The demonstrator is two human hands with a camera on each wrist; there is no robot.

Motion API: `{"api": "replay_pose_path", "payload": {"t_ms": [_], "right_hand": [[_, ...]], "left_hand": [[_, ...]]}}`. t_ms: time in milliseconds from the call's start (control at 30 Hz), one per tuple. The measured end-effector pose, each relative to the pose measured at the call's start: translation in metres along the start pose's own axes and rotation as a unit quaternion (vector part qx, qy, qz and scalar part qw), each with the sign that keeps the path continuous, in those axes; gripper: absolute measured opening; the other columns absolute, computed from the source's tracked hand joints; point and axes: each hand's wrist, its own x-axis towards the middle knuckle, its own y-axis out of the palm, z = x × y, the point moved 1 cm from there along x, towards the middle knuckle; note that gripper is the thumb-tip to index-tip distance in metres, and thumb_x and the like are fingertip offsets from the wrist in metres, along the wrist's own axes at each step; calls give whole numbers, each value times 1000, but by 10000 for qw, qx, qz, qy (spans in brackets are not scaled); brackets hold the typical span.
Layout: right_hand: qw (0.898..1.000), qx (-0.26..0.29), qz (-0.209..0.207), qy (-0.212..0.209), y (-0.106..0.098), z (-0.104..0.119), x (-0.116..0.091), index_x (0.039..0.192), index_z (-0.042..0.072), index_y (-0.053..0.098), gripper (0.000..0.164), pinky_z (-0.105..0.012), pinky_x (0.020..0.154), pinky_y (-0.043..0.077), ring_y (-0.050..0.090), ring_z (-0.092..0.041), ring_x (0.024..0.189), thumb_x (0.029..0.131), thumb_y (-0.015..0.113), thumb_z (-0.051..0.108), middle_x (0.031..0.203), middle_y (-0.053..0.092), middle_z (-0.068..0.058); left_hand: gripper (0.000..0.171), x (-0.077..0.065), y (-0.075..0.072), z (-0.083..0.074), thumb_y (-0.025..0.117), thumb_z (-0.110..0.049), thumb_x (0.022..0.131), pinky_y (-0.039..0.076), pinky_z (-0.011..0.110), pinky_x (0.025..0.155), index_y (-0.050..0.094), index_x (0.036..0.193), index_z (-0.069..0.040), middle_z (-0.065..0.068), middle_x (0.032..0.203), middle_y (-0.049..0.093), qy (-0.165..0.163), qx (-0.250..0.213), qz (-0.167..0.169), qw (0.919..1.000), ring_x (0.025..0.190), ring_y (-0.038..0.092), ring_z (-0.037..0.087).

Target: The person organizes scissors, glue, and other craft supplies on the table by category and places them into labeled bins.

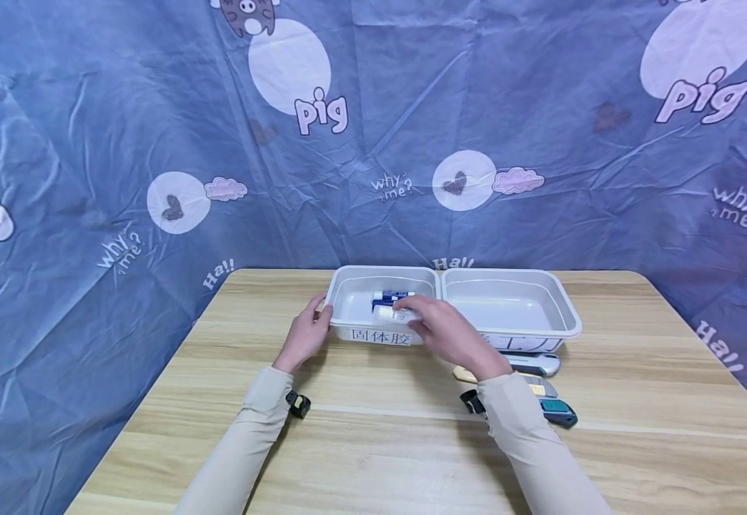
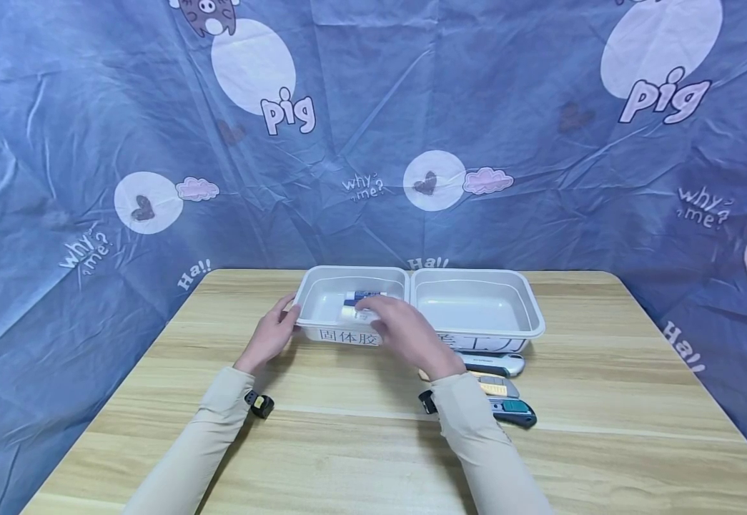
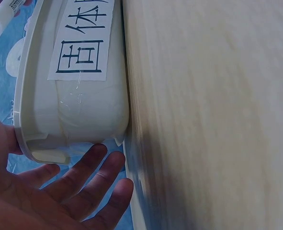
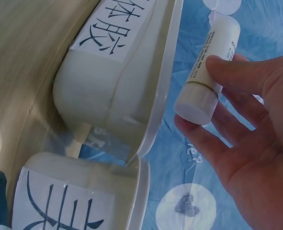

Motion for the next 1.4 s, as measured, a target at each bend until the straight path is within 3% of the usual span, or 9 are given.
{"api": "replay_pose_path", "payload": {"t_ms": [667,1400], "right_hand": [[9999,76,-38,131,4,-15,-1,123,10,63,36,-39,100,47,61,-23,116,89,65,-3,122,67,-6],[9999,43,-66,70,5,-15,-1,123,10,63,36,-38,103,45,60,-23,119,89,64,-4,123,67,-7]], "left_hand": [[46,0,0,-1,42,-38,103,47,33,74,44,146,-21,12,99,70,-45,-27,21,10000,85,64,22],[48,0,0,0,41,-39,103,49,34,77,44,147,-19,13,101,71,-15,5,29,10000,86,66,22]]}}
